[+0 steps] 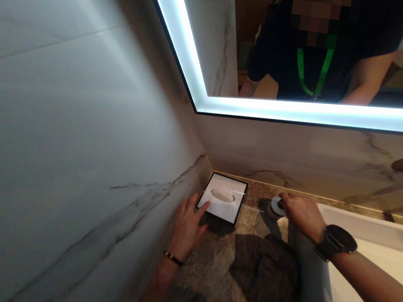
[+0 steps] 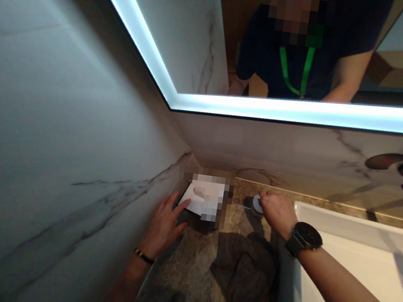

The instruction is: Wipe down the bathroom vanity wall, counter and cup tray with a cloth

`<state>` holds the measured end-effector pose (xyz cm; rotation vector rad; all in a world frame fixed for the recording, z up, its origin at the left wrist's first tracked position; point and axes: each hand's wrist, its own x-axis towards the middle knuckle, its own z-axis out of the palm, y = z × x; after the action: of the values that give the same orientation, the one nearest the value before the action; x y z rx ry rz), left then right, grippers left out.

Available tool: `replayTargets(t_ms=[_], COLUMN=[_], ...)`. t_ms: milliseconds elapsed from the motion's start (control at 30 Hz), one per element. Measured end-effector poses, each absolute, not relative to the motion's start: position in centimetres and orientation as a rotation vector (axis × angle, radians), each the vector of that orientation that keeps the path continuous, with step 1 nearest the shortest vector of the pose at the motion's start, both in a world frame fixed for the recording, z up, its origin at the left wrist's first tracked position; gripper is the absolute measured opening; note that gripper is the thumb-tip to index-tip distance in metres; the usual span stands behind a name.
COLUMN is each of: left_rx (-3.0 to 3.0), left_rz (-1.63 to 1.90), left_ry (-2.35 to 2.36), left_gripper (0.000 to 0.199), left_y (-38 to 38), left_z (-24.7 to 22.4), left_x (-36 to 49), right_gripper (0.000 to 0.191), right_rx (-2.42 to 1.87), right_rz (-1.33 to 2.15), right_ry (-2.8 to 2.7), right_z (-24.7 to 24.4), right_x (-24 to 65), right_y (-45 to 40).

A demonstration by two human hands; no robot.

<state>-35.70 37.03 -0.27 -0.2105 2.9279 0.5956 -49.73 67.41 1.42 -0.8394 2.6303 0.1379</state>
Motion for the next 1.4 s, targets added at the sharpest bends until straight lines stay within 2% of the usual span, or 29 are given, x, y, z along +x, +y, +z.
replayTargets(t_ms=[100,233,533,833,900,1000,1033,1167,1267,1400], left_rx=[-0.191,-0.193,-0.178,-0.088,-0.032,0.32,0.468,0.674,0.56,0.344], left_rz=[0.766,0.893,0.708,0.535,0.501,0.775,0.868,0.934,0.947,0.965], left_ry=[2.716,2.647,2.589,2.779,2.957,2.942,2.807,2.322,2.303,2.357], left_gripper=[0.075,0.075,0.065,0.069,0.061,0.044,0.045,0.073,0.07,0.076], left_y=[35.8,36.0,34.8,35.0,36.9,42.7,45.0,53.0,56.0,58.0], left_z=[-2.5,-3.9,-1.9,0.1,1.3,1.5,0.9,-4.3,-7.3,-7.9], left_x=[-37.3,-38.5,-37.6,-34.7,-33.5,-31.3,-30.6,-30.2,-32.3,-34.7], right_gripper=[0.014,0.014,0.011,0.013,0.024,0.047,0.048,0.036,0.037,0.036], right_rx=[-0.849,-0.843,-0.834,-0.83,-0.83,-0.797,-0.771,-0.643,-0.476,-0.221], right_rz=[0.118,0.089,-0.011,-0.084,-0.119,-0.215,-0.245,-0.523,-0.765,-0.826], right_ry=[2.605,2.59,2.546,2.55,2.575,2.664,2.703,2.889,2.916,2.932], right_z=[1.7,2.0,1.8,2.4,2.5,2.8,3.0,4.1,5.1,6.1], right_x=[-50.1,-50.2,-50.6,-50.4,-50.2,-49.7,-49.3,-46.1,-41.9,-35.5], right_y=[67.4,67.4,67.7,67.5,67.7,68.7,69.2,73.0,76.7,81.2])
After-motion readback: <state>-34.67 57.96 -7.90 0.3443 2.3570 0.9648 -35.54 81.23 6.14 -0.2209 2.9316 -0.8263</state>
